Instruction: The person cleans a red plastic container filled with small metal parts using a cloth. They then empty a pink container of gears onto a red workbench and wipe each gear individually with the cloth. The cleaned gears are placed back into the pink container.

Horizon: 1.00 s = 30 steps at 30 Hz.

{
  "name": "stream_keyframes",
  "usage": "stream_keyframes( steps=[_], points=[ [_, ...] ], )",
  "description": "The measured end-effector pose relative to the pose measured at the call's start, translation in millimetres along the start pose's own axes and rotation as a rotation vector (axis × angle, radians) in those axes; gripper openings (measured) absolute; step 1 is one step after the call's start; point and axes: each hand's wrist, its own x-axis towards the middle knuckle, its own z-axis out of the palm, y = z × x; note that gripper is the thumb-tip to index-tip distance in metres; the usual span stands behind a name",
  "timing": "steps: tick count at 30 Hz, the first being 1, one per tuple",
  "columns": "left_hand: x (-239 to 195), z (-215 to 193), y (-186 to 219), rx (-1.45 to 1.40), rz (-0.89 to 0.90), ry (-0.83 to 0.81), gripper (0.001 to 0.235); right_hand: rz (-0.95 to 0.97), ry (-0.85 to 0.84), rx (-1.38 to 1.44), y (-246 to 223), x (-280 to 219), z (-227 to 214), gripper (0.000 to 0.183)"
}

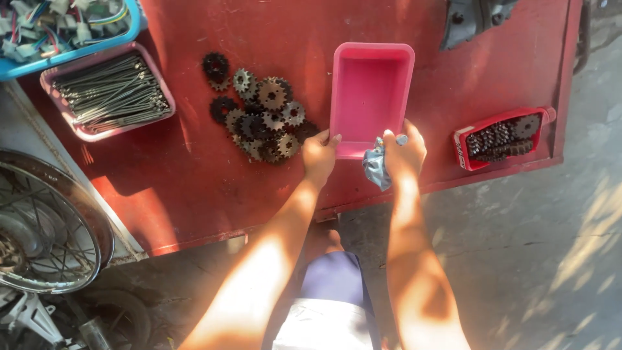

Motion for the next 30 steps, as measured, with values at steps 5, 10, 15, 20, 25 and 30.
stream_keyframes(
  steps=[5,10,15,20,25,30],
  points=[
    [2,25,-16,-0.060,-0.065,-0.057,0.032,-0.007,0.012,0.047,43,29,7,0.062],
    [17,41,-56,-0.302,-0.083,-0.128,0.037,-0.015,0.010,0.139,72,49,16,0.067],
    [25,43,-65,-0.276,-0.058,-0.204,0.044,0.007,0.073,0.262,65,42,21,0.057],
    [35,42,-66,-0.119,-0.060,-0.180,0.041,0.090,0.046,0.390,41,18,36,0.037],
    [43,9,-61,-0.124,-0.075,-0.079,0.033,0.121,-0.070,0.376,-1,-3,51,0.035],
    [37,-43,-40,-0.308,0.106,0.107,0.026,0.057,-0.210,0.478,-25,-17,93,0.024]
  ],
)
